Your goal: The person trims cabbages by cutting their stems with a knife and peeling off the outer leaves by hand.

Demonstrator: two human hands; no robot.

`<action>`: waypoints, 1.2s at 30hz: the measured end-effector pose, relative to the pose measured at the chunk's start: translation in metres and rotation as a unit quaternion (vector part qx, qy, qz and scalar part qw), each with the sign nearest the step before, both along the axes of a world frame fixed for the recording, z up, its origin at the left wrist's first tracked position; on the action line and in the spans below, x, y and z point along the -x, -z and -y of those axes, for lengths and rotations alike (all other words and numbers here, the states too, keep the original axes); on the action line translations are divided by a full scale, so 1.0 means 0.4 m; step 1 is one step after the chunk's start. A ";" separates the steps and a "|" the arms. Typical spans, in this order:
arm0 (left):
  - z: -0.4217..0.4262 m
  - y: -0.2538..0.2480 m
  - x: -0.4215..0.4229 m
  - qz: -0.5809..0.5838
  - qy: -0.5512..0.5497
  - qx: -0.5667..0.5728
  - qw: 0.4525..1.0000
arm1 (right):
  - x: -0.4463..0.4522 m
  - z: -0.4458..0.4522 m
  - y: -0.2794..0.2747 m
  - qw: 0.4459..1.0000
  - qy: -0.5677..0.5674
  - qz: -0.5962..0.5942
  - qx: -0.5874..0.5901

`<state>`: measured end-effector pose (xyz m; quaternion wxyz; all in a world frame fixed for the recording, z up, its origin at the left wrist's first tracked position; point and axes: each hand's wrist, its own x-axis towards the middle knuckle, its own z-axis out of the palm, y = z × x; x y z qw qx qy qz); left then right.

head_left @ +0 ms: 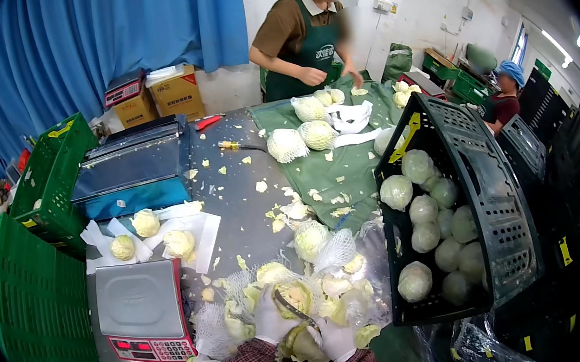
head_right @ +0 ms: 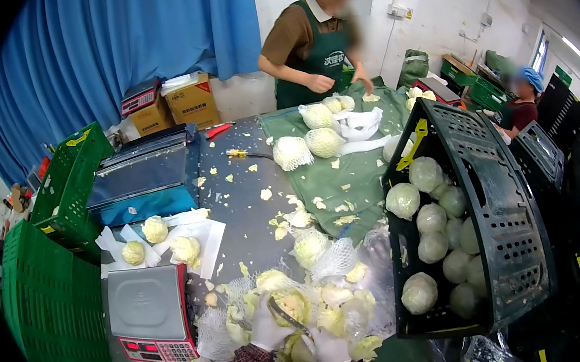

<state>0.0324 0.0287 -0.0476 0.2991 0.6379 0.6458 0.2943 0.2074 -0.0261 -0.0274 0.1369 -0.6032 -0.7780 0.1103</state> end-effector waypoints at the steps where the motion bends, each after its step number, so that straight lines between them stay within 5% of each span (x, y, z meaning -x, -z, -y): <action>1: 0.001 -0.002 -0.006 0.002 0.003 0.003 1.000 | 0.003 -0.003 -0.003 1.000 0.009 -0.012 -0.022; 11: 0.037 -0.004 -0.048 -0.019 -0.009 -0.050 0.999 | -0.038 -0.058 0.050 1.000 0.022 0.002 -0.019; 12: 0.043 -0.016 -0.051 -0.018 -0.002 -0.061 0.998 | -0.083 -0.133 0.126 0.989 0.073 0.103 0.077; 17: 0.086 0.009 -0.002 0.043 0.002 -0.066 0.997 | -0.055 -0.136 -0.035 0.988 0.032 -0.041 0.146; 20: 0.065 -0.023 0.045 0.052 0.018 -0.006 0.998 | -0.029 -0.065 0.059 0.981 0.061 -0.170 0.076; 24: 0.038 -0.050 0.076 -0.032 0.083 0.077 0.993 | 0.004 -0.002 0.020 0.987 0.015 -0.158 -0.026; 27: 0.037 -0.029 0.057 -0.083 0.076 -0.005 0.994 | 0.000 0.032 0.034 0.992 -0.013 -0.115 -0.045; 30: 0.031 0.021 0.044 0.018 0.084 0.005 0.996 | -0.010 0.050 0.020 0.997 -0.023 -0.073 -0.033; 34: 0.049 0.002 0.016 -0.027 0.074 0.008 0.997 | -0.019 0.023 0.014 1.000 0.000 0.005 0.000; 36: 0.058 0.016 0.011 0.016 0.023 -0.025 0.999 | -0.029 -0.050 0.052 0.999 0.003 -0.050 -0.020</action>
